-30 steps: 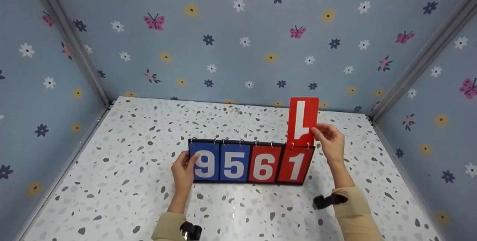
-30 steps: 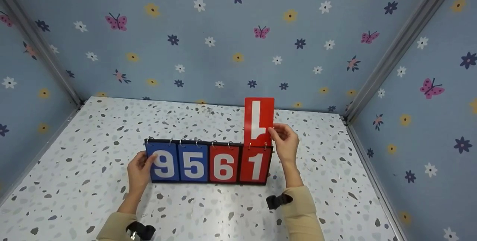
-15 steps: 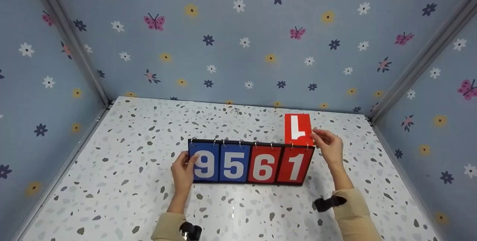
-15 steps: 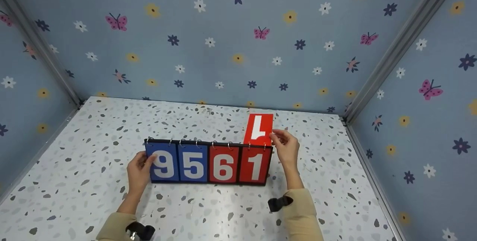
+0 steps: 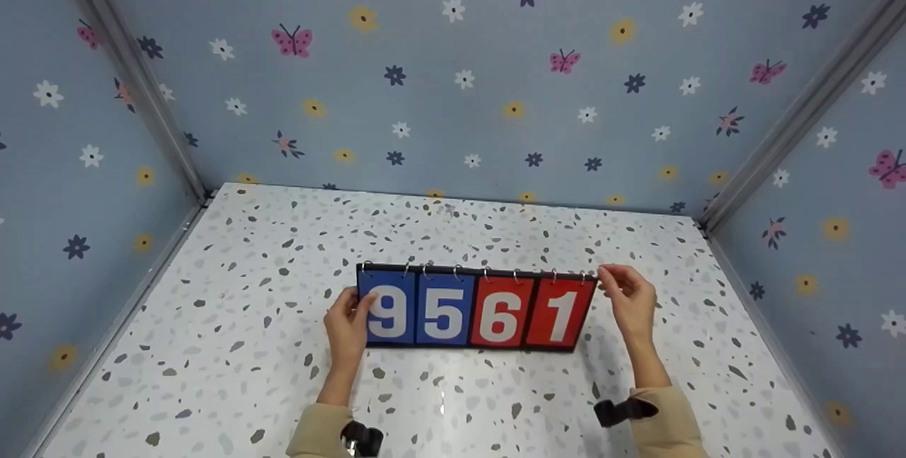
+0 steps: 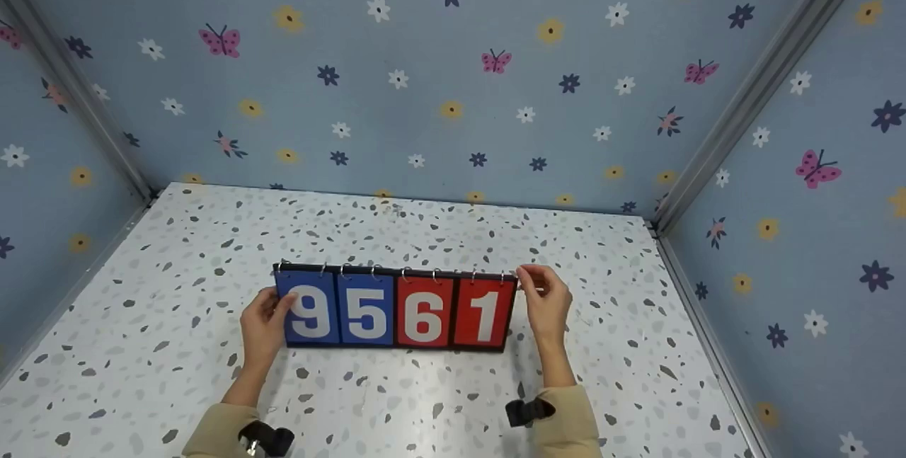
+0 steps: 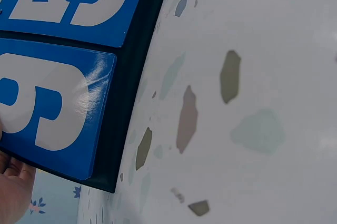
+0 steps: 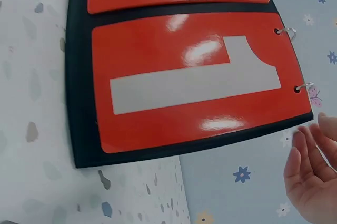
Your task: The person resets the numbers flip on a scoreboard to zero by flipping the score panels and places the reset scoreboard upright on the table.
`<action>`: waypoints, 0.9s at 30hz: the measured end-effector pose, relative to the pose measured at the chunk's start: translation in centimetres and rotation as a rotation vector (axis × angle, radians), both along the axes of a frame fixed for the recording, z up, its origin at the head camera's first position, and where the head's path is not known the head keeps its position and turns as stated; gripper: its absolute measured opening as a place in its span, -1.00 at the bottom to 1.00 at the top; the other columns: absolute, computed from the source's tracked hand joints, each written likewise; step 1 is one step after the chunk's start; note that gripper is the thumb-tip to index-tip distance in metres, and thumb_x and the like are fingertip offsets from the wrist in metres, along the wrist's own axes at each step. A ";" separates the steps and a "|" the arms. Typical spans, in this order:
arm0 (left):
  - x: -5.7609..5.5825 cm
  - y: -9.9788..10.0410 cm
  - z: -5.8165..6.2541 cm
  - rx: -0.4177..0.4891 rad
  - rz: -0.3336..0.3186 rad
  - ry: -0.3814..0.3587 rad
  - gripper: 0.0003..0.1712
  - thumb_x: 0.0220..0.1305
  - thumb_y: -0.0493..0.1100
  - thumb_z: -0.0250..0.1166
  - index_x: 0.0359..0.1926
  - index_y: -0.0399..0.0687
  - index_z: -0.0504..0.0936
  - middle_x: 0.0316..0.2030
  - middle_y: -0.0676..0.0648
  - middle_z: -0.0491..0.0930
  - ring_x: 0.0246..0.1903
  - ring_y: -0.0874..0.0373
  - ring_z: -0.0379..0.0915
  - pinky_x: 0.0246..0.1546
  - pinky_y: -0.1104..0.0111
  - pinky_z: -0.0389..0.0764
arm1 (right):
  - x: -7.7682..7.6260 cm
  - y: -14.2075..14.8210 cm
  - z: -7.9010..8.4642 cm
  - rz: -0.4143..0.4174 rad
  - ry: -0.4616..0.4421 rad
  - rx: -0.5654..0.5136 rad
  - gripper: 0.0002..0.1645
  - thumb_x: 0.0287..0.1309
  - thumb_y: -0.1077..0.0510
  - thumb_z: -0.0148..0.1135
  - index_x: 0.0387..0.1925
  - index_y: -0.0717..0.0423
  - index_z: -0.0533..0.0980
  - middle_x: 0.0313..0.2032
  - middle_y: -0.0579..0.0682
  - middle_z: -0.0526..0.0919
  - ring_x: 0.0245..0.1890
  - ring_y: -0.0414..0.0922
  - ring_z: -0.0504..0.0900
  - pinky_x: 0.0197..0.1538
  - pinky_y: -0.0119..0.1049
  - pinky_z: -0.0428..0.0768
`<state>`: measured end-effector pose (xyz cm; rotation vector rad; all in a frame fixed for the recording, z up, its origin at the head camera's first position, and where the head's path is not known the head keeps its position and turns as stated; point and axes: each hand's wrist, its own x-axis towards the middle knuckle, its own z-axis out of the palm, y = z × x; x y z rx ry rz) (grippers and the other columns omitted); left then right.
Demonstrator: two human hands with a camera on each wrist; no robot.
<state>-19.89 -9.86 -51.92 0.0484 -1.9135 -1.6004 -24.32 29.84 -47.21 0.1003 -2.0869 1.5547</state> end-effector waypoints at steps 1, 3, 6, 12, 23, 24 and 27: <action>0.2 0.1 0.5 0.000 -0.001 -0.001 -0.88 0.06 -0.40 0.23 -0.41 -0.46 0.49 -0.55 -0.26 0.52 -0.57 -0.01 0.39 -0.53 0.56 0.36 | 0.4 -0.3 0.3 -0.001 0.026 -0.013 -0.85 0.03 0.37 0.19 -0.35 0.45 0.51 -0.48 0.20 0.58 -0.55 -0.16 0.54 -0.47 -0.47 0.48; 0.4 0.2 1.0 -0.002 0.002 -0.005 -0.88 0.06 -0.42 0.22 -0.41 -0.48 0.48 -0.54 -0.28 0.52 -0.56 -0.05 0.39 -0.53 0.56 0.37 | 0.6 -0.4 -0.3 -0.009 0.070 -0.041 -0.86 -0.03 0.37 0.24 -0.39 0.43 0.52 -0.51 0.14 0.59 -0.58 -0.22 0.53 -0.49 -0.52 0.45; 0.2 0.1 0.6 0.007 0.004 -0.006 -0.88 0.06 -0.42 0.23 -0.41 -0.48 0.48 -0.54 -0.28 0.52 -0.56 -0.04 0.40 -0.53 0.55 0.38 | 0.3 0.2 -2.6 -0.046 0.080 -0.073 -0.82 -0.14 0.34 0.34 -0.42 0.34 0.54 -0.49 0.12 0.59 -0.56 -0.19 0.54 -0.46 -0.50 0.46; -1.0 -0.3 -1.8 0.014 0.008 -0.015 -0.88 0.06 -0.36 0.25 -0.39 -0.40 0.52 -0.53 -0.21 0.54 -0.56 0.11 0.41 -0.53 0.57 0.39 | -2.6 3.9 -11.4 -0.164 0.064 0.078 -0.69 -0.25 0.08 0.45 -0.38 0.03 0.55 -0.44 -0.05 0.59 -0.49 -0.17 0.55 -0.43 -0.46 0.47; -0.7 -0.3 -1.5 0.020 -0.005 -0.003 -0.88 0.06 -0.37 0.25 -0.40 -0.41 0.51 -0.54 -0.20 0.54 -0.58 0.11 0.40 -0.55 0.58 0.38 | -0.9 2.7 -12.3 -0.201 -0.004 0.130 -0.63 -0.35 0.01 0.49 -0.45 0.00 0.51 -0.50 -0.08 0.56 -0.52 -0.23 0.54 -0.48 -0.50 0.45; -0.6 -0.2 -1.1 0.023 -0.007 0.000 -0.88 0.05 -0.38 0.25 -0.40 -0.42 0.51 -0.54 -0.22 0.54 -0.58 0.07 0.40 -0.55 0.58 0.38 | -0.7 2.6 -12.3 -0.200 -0.006 0.131 -0.62 -0.36 0.02 0.49 -0.45 0.01 0.50 -0.51 -0.07 0.56 -0.53 -0.22 0.54 -0.49 -0.50 0.45; 0.0 0.0 0.1 0.016 -0.009 0.007 -0.88 0.05 -0.42 0.23 -0.40 -0.47 0.50 -0.53 -0.27 0.53 -0.57 -0.03 0.40 -0.54 0.57 0.38 | -0.5 2.1 -12.4 -0.199 -0.010 0.126 -0.61 -0.38 0.02 0.50 -0.47 0.02 0.49 -0.52 -0.06 0.55 -0.54 -0.21 0.53 -0.53 -0.48 0.44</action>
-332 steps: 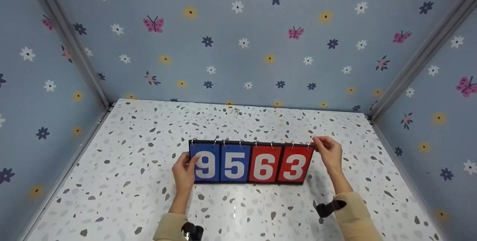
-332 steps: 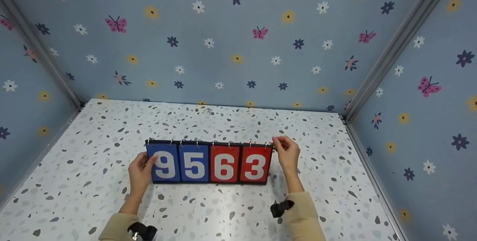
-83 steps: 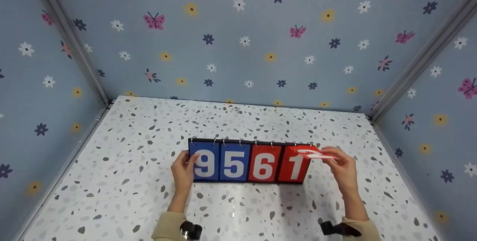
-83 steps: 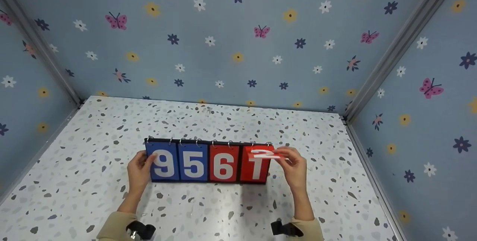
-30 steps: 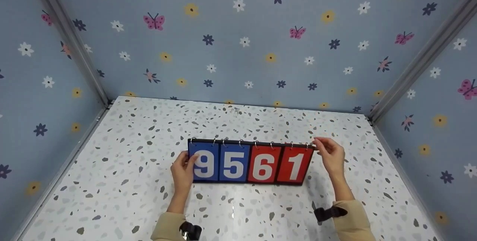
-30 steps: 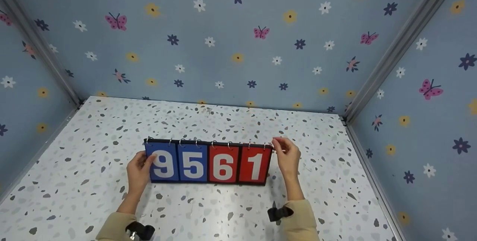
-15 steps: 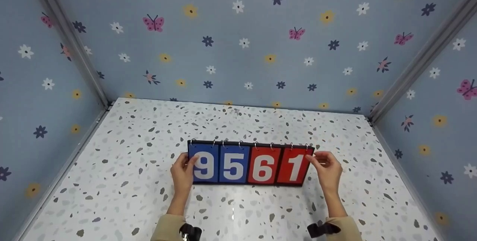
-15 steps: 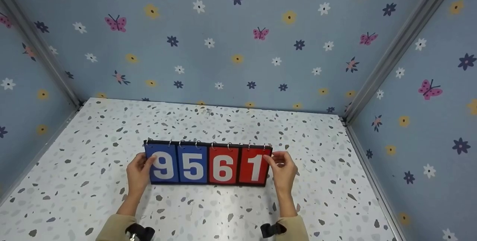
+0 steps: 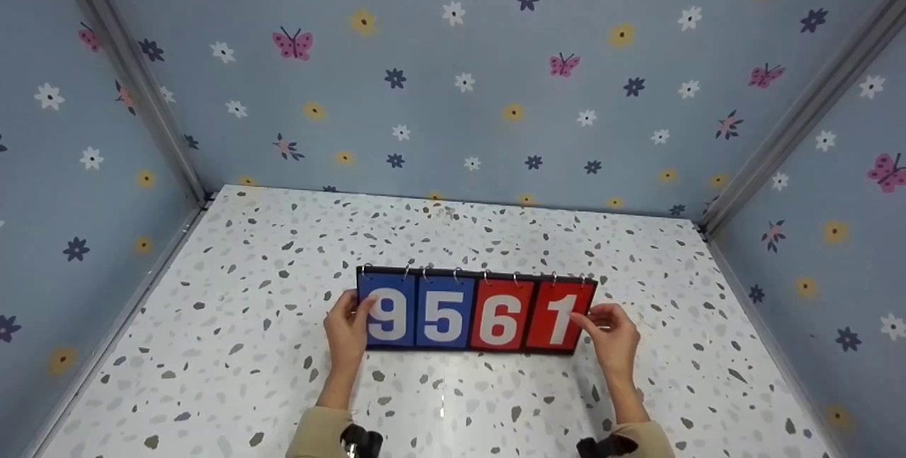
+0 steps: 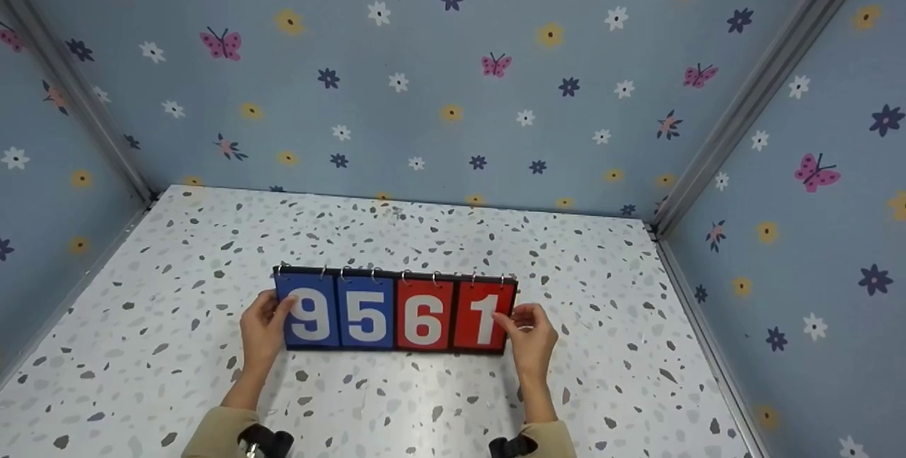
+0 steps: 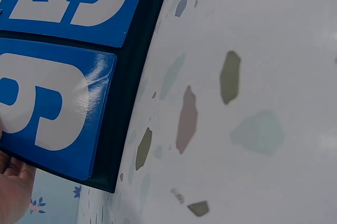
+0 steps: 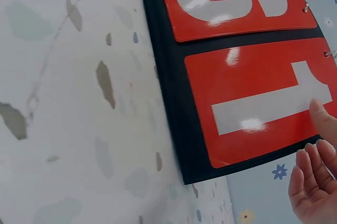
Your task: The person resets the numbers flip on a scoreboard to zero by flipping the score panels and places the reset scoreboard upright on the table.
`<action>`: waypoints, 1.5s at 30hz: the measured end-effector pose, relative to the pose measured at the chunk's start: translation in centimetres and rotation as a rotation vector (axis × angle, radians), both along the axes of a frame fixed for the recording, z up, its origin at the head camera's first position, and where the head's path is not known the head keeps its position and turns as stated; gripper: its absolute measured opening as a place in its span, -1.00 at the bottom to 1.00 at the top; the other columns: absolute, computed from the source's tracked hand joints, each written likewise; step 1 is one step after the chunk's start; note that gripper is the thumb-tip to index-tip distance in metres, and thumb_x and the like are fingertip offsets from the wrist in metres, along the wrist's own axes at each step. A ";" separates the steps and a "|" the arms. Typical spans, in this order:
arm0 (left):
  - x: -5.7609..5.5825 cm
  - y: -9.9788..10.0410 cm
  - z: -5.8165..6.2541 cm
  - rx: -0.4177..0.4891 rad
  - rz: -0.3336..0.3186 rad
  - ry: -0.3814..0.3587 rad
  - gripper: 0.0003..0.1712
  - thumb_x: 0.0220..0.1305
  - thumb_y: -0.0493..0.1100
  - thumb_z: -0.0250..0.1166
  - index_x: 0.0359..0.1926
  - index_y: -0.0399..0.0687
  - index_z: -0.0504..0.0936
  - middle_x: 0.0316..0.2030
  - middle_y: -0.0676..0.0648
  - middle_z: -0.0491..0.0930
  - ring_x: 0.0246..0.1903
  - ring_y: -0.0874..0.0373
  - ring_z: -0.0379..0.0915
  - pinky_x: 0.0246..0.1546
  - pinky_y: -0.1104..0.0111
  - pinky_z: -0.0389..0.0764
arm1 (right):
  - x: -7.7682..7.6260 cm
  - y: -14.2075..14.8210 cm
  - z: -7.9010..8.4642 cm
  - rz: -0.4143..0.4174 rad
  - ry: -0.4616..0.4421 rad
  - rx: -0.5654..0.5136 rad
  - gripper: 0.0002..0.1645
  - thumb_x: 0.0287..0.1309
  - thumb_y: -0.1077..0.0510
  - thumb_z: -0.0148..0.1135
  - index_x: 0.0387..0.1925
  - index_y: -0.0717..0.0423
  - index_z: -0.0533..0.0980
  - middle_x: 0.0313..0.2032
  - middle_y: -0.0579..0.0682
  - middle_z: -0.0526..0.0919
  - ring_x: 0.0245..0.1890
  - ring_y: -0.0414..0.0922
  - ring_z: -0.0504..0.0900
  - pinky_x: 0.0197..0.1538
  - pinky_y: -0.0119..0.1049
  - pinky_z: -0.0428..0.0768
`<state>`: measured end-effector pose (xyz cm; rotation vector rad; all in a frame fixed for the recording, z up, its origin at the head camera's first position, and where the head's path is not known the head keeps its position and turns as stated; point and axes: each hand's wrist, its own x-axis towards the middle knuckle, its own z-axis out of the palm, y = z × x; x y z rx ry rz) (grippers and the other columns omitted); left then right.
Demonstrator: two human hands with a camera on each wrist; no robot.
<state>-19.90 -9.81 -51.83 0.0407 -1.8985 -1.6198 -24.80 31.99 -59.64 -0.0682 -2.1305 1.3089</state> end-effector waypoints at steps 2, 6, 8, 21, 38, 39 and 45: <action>0.4 0.2 0.7 -0.009 0.002 -0.008 -0.88 0.06 -0.43 0.23 -0.39 -0.49 0.49 -0.51 -0.29 0.53 -0.55 -0.05 0.41 -0.53 0.56 0.38 | -0.2 0.0 -0.6 -0.031 -0.001 0.024 -0.60 -0.41 0.01 0.51 -0.48 -0.02 0.48 -0.53 -0.09 0.54 -0.55 -0.23 0.52 -0.54 -0.51 0.43; 0.5 0.2 0.9 -0.008 0.005 -0.028 -0.87 0.06 -0.42 0.23 -0.38 -0.49 0.49 -0.51 -0.29 0.54 -0.54 -0.06 0.41 -0.52 0.56 0.38 | 0.1 -0.3 -0.4 -0.040 -0.003 0.012 -0.60 -0.42 0.04 0.52 -0.50 0.00 0.47 -0.54 -0.09 0.52 -0.55 -0.23 0.50 -0.56 -0.53 0.41; 0.5 0.2 0.9 -0.004 0.005 -0.032 -0.87 0.06 -0.41 0.23 -0.38 -0.49 0.49 -0.51 -0.29 0.54 -0.55 -0.05 0.40 -0.53 0.56 0.37 | 0.6 -0.6 0.4 -0.015 -0.009 -0.015 -0.63 -0.38 0.09 0.51 -0.50 0.04 0.48 -0.54 -0.06 0.53 -0.55 -0.22 0.50 -0.55 -0.51 0.41; 0.6 0.2 1.0 -0.002 0.003 -0.012 -0.87 0.06 -0.42 0.23 -0.39 -0.49 0.50 -0.51 -0.30 0.54 -0.53 -0.12 0.44 -0.50 0.54 0.42 | 4.3 -3.9 8.2 -0.014 -0.115 0.047 -0.80 -0.21 0.25 0.41 -0.54 0.26 0.53 -0.55 0.06 0.59 -0.55 -0.26 0.51 -0.44 -0.57 0.42; 0.3 0.1 0.7 -0.003 0.000 -0.040 -0.85 0.06 -0.39 0.24 -0.38 -0.48 0.50 -0.49 -0.30 0.55 -0.49 -0.12 0.47 -0.48 0.51 0.45 | 6.8 -4.2 10.8 0.121 -0.239 0.035 -0.81 -0.02 0.33 0.26 -0.34 0.35 0.46 -0.49 0.13 0.57 -0.52 -0.16 0.50 -0.44 -0.49 0.42; 0.1 0.0 0.3 -0.001 -0.002 -0.035 -0.86 0.06 -0.39 0.24 -0.38 -0.47 0.51 -0.49 -0.30 0.56 -0.49 -0.11 0.47 -0.48 0.52 0.45 | 6.9 -4.1 10.8 0.149 -0.217 0.007 -0.75 -0.04 0.34 0.26 -0.28 0.35 0.45 -0.50 0.15 0.57 -0.53 -0.14 0.50 -0.46 -0.47 0.42; -1.1 -0.5 -2.2 -0.004 0.004 -0.018 -0.86 0.07 -0.34 0.26 -0.38 -0.39 0.52 -0.52 -0.20 0.55 -0.55 0.10 0.43 -0.52 0.56 0.41 | 4.1 1.2 3.5 0.302 -0.078 0.014 -0.42 -0.02 0.15 0.30 0.08 0.01 0.33 -0.49 -0.01 0.59 -0.58 -0.18 0.50 -0.55 -0.45 0.44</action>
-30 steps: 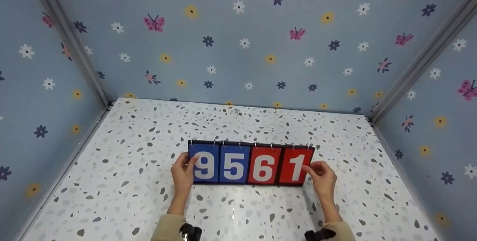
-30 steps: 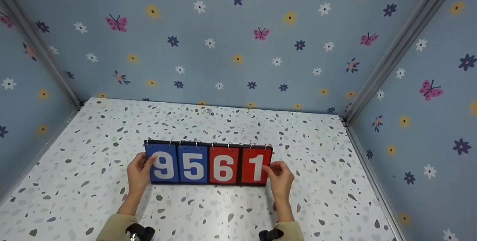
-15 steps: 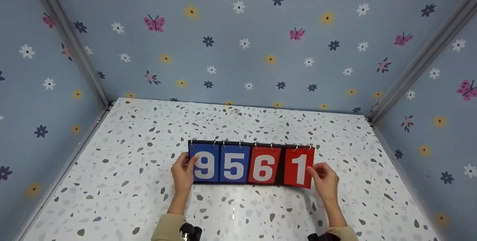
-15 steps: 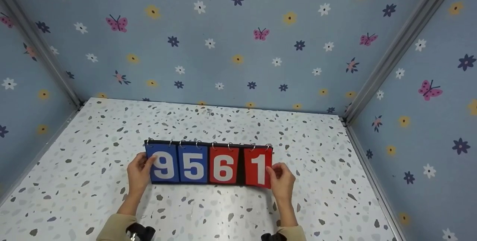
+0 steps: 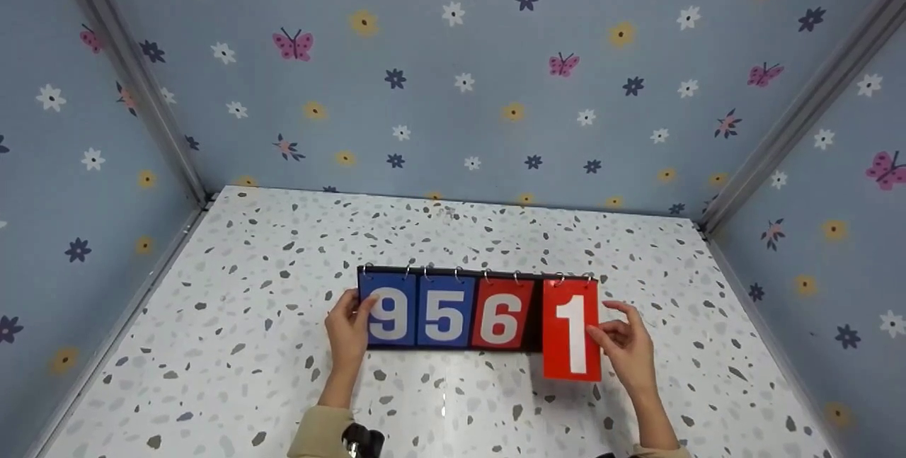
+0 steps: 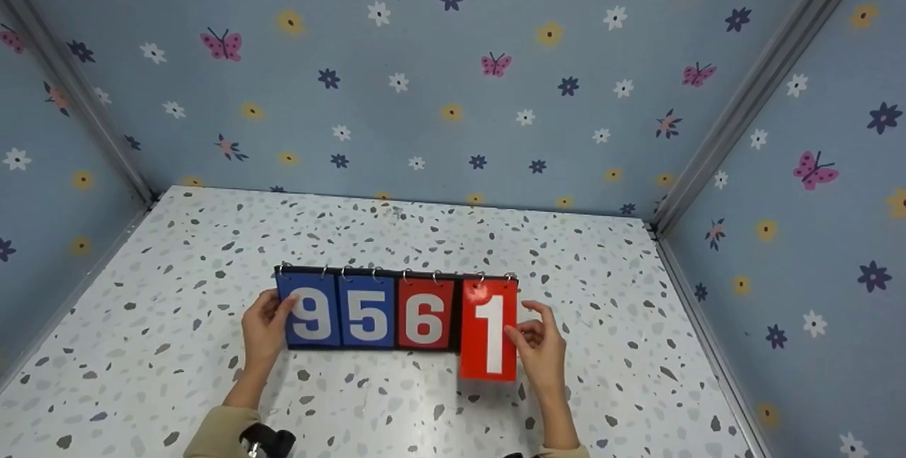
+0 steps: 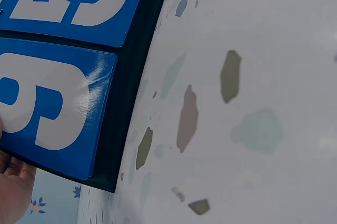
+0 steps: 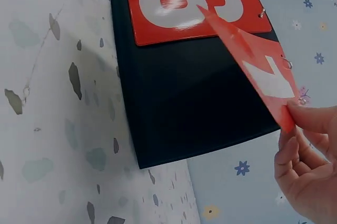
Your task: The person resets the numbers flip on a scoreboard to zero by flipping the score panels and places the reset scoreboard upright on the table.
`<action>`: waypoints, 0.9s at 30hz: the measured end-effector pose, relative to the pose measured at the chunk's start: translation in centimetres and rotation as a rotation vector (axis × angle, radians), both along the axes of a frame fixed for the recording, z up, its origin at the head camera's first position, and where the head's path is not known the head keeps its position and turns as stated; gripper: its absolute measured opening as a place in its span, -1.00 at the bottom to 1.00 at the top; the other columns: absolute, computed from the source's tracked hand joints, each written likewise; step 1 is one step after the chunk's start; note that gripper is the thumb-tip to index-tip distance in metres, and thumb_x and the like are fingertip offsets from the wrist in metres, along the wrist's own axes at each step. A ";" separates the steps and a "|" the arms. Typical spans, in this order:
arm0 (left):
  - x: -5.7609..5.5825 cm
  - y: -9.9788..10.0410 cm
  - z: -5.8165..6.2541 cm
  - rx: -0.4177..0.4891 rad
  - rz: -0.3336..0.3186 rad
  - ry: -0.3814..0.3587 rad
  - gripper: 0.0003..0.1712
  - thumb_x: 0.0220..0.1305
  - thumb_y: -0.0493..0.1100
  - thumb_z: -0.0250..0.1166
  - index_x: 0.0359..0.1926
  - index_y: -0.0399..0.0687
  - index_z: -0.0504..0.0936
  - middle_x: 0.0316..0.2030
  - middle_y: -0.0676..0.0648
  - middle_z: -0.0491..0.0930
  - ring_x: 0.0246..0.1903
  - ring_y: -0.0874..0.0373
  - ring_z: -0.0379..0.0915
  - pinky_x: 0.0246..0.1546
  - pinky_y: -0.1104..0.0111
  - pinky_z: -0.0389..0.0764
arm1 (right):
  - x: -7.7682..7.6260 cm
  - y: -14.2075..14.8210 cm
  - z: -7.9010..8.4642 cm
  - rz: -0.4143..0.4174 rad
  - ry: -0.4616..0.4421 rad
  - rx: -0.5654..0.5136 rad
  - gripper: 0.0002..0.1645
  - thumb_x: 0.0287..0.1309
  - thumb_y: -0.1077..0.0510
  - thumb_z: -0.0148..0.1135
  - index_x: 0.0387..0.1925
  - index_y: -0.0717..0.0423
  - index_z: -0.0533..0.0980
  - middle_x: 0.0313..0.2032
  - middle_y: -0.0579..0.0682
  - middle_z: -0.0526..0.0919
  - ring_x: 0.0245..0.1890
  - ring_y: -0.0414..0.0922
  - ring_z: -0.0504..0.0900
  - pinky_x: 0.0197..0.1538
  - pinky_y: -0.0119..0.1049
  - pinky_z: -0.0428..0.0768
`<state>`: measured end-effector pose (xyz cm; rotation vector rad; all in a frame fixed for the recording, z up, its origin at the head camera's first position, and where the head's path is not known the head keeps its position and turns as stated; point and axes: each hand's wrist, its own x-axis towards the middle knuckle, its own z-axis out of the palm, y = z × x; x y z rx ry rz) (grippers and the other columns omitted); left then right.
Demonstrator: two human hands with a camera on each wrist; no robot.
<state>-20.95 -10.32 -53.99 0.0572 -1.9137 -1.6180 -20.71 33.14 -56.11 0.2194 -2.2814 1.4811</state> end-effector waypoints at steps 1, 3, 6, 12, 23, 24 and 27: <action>0.0 0.0 -0.1 -0.002 0.003 -0.001 -0.86 0.07 -0.32 0.26 -0.38 -0.38 0.52 -0.52 -0.18 0.55 -0.56 0.14 0.42 -0.53 0.56 0.39 | -0.4 0.7 -0.8 0.007 0.000 0.026 -0.42 -0.01 0.12 0.29 0.09 -0.05 0.34 -0.48 -0.04 0.59 -0.59 -0.20 0.50 -0.56 -0.45 0.44; 0.0 0.0 -0.1 -0.004 0.008 -0.002 -0.85 0.07 -0.30 0.26 -0.38 -0.36 0.52 -0.54 -0.16 0.54 -0.57 0.18 0.39 -0.54 0.56 0.38 | 0.2 0.5 0.5 0.091 0.008 -0.024 -0.49 0.01 0.18 0.27 0.05 0.03 0.39 -0.46 0.02 0.58 -0.61 -0.17 0.46 -0.60 -0.41 0.42; 0.0 0.1 -0.1 -0.004 0.010 -0.005 -0.84 0.08 -0.28 0.27 -0.39 -0.35 0.53 -0.54 -0.14 0.54 -0.57 0.20 0.38 -0.54 0.56 0.37 | 1.6 -0.7 3.8 0.173 -0.017 -0.073 -0.60 0.01 0.26 0.24 -0.04 0.18 0.45 -0.42 0.09 0.57 -0.61 -0.15 0.46 -0.61 -0.39 0.43; -0.1 0.0 -0.1 0.004 0.009 -0.020 -0.83 0.07 -0.28 0.27 -0.40 -0.36 0.52 -0.56 -0.16 0.53 -0.58 0.16 0.37 -0.56 0.56 0.37 | 3.6 -2.3 9.0 0.307 -0.167 -0.271 -0.75 0.13 0.41 0.03 -0.14 0.51 0.43 -0.28 0.15 0.59 -0.41 -0.11 0.57 -0.37 -0.32 0.54; 1.5 0.6 2.9 -0.009 0.009 -0.017 -0.87 0.06 -0.41 0.23 -0.40 -0.48 0.49 -0.53 -0.28 0.53 -0.56 -0.01 0.40 -0.52 0.54 0.40 | 2.6 -1.6 10.5 0.302 -0.054 -0.273 -0.73 0.00 0.48 0.13 -0.19 0.54 0.46 -0.22 0.12 0.57 -0.20 -0.13 0.53 -0.22 -0.38 0.51; 1.5 0.6 3.0 -0.009 0.010 -0.014 -0.87 0.06 -0.41 0.23 -0.41 -0.48 0.49 -0.54 -0.28 0.52 -0.56 -0.02 0.40 -0.53 0.54 0.39 | 2.4 -1.6 10.6 0.295 -0.027 -0.276 -0.75 -0.01 0.50 0.12 -0.21 0.53 0.47 -0.23 0.13 0.56 -0.20 -0.15 0.51 -0.25 -0.41 0.50; 1.6 0.7 3.1 -0.014 0.014 -0.003 -0.88 0.05 -0.42 0.24 -0.41 -0.48 0.49 -0.55 -0.28 0.52 -0.58 -0.03 0.38 -0.55 0.55 0.38 | 1.8 -1.9 11.2 0.294 0.051 -0.302 -0.78 -0.04 0.56 0.09 -0.26 0.54 0.48 -0.25 0.21 0.51 -0.23 -0.16 0.51 -0.28 -0.43 0.50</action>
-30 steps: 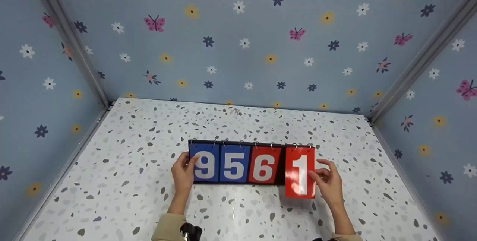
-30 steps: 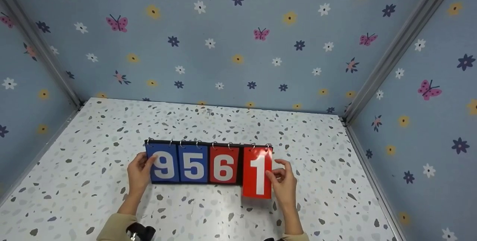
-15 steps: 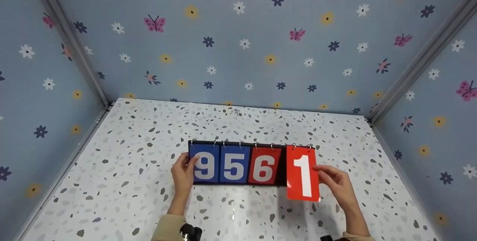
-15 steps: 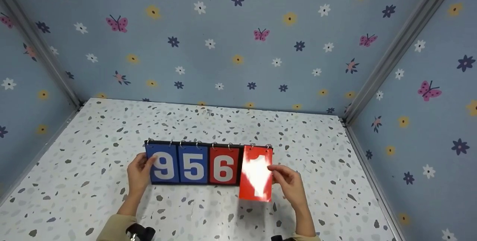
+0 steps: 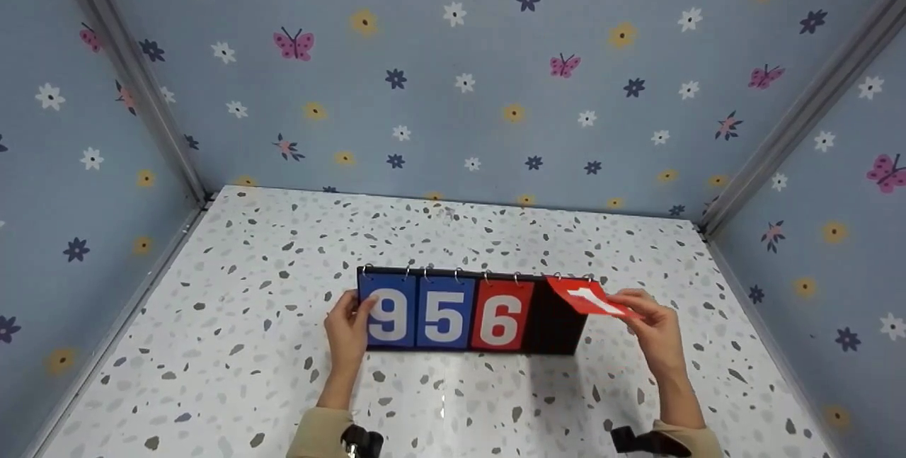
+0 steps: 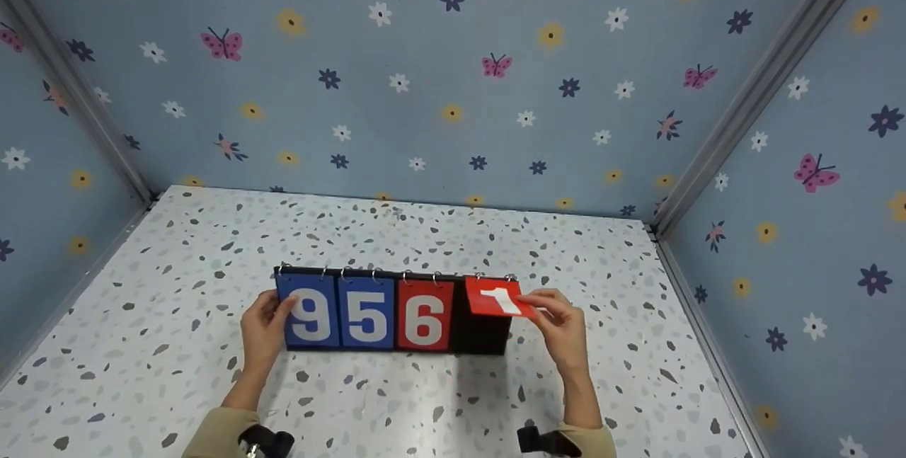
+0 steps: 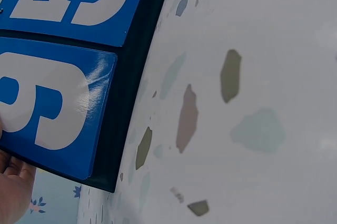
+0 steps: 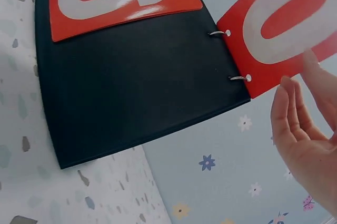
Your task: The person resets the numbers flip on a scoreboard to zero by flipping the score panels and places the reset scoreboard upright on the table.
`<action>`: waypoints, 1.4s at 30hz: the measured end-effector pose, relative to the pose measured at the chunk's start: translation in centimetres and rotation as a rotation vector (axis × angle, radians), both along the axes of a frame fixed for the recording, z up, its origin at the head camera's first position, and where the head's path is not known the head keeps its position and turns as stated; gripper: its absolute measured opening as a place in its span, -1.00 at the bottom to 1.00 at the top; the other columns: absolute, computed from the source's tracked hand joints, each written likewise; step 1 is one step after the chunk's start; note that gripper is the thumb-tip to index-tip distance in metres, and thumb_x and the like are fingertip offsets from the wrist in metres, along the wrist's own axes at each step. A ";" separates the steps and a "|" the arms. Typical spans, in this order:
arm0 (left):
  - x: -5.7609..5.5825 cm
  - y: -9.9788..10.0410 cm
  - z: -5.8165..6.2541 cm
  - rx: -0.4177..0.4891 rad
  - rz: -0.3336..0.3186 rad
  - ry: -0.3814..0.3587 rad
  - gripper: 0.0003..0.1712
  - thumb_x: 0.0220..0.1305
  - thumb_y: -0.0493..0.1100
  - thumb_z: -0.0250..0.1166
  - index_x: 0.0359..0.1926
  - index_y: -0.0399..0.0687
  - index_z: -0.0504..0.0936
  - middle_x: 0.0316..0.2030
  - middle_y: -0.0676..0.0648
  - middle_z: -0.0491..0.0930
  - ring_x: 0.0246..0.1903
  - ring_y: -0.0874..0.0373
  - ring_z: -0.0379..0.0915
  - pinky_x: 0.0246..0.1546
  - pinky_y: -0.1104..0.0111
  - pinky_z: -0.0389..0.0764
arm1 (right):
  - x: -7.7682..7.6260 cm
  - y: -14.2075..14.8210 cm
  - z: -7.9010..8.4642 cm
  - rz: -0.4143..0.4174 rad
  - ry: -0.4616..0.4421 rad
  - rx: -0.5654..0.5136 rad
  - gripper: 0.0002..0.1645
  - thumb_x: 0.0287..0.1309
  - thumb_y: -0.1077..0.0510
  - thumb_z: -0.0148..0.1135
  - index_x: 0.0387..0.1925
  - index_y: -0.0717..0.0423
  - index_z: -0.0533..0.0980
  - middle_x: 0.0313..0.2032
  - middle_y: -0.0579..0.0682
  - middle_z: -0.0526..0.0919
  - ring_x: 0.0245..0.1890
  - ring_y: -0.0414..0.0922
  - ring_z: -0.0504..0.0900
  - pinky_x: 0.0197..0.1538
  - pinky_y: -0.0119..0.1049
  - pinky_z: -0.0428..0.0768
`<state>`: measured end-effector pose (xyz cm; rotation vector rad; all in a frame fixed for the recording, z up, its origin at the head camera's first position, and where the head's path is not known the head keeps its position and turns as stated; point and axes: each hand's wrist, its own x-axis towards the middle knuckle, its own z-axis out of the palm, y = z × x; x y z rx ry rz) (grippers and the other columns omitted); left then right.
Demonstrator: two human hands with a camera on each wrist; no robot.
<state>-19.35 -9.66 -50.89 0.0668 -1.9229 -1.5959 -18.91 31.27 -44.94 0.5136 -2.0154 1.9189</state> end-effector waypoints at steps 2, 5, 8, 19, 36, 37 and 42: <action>0.0 0.0 -0.1 0.013 -0.009 0.016 -0.88 0.05 -0.42 0.24 -0.42 -0.49 0.49 -0.56 -0.29 0.52 -0.58 -0.04 0.39 -0.55 0.56 0.38 | -0.5 -0.2 0.4 -0.005 0.034 -0.035 -0.80 -0.04 0.58 0.07 -0.29 0.54 0.50 -0.28 0.20 0.54 -0.29 -0.16 0.54 -0.30 -0.42 0.50; -0.1 -0.1 -0.3 0.022 -0.021 0.040 -0.90 0.04 -0.45 0.23 -0.42 -0.49 0.49 -0.55 -0.30 0.52 -0.58 -0.05 0.40 -0.55 0.57 0.38 | -1.4 -0.5 0.7 0.043 0.088 -0.108 -0.84 0.00 0.59 0.02 -0.32 0.56 0.48 -0.32 0.16 0.59 -0.38 -0.12 0.59 -0.29 -0.38 0.52; -0.2 -0.1 -0.4 0.012 -0.019 0.052 -0.91 0.04 -0.46 0.23 -0.41 -0.49 0.50 -0.55 -0.30 0.53 -0.59 -0.03 0.41 -0.55 0.57 0.39 | -2.5 -0.6 0.9 0.055 0.132 -0.181 -0.89 0.02 0.50 0.09 -0.37 0.53 0.50 -0.41 0.10 0.62 -0.44 -0.14 0.59 -0.32 -0.39 0.52; 0.0 0.0 -0.1 -0.004 -0.012 0.028 -0.89 0.05 -0.44 0.23 -0.40 -0.49 0.49 -0.53 -0.29 0.53 -0.56 -0.06 0.41 -0.54 0.56 0.39 | -5.8 -1.8 2.5 -0.239 0.048 -0.034 -0.80 -0.02 0.34 0.24 -0.41 0.50 0.51 -0.55 0.12 0.60 -0.59 -0.15 0.53 -0.43 -0.42 0.50; 0.0 0.1 -0.2 -0.003 -0.005 0.015 -0.88 0.06 -0.42 0.23 -0.40 -0.48 0.49 -0.54 -0.29 0.52 -0.57 -0.08 0.38 -0.55 0.57 0.36 | -13.1 2.8 -6.4 -0.161 -0.104 0.037 -0.60 0.05 0.13 0.23 -0.05 0.21 0.50 -0.31 0.10 0.62 -0.42 -0.14 0.59 -0.44 -0.40 0.50; 0.0 0.1 -0.2 -0.004 -0.005 0.017 -0.88 0.06 -0.42 0.23 -0.40 -0.49 0.49 -0.54 -0.29 0.52 -0.57 -0.07 0.38 -0.55 0.58 0.36 | -11.7 1.6 -4.5 -0.181 -0.115 0.079 -0.57 0.05 0.12 0.23 -0.04 0.23 0.48 -0.29 0.13 0.62 -0.41 -0.14 0.59 -0.44 -0.40 0.50; -0.1 0.0 -0.2 -0.001 -0.008 0.015 -0.88 0.07 -0.42 0.22 -0.40 -0.49 0.49 -0.54 -0.29 0.52 -0.57 -0.07 0.38 -0.56 0.58 0.36 | -7.6 -1.7 0.8 -0.214 -0.201 0.239 -0.48 0.12 0.13 0.16 0.03 0.43 0.37 -0.18 0.27 0.56 -0.35 -0.24 0.58 -0.35 -0.45 0.51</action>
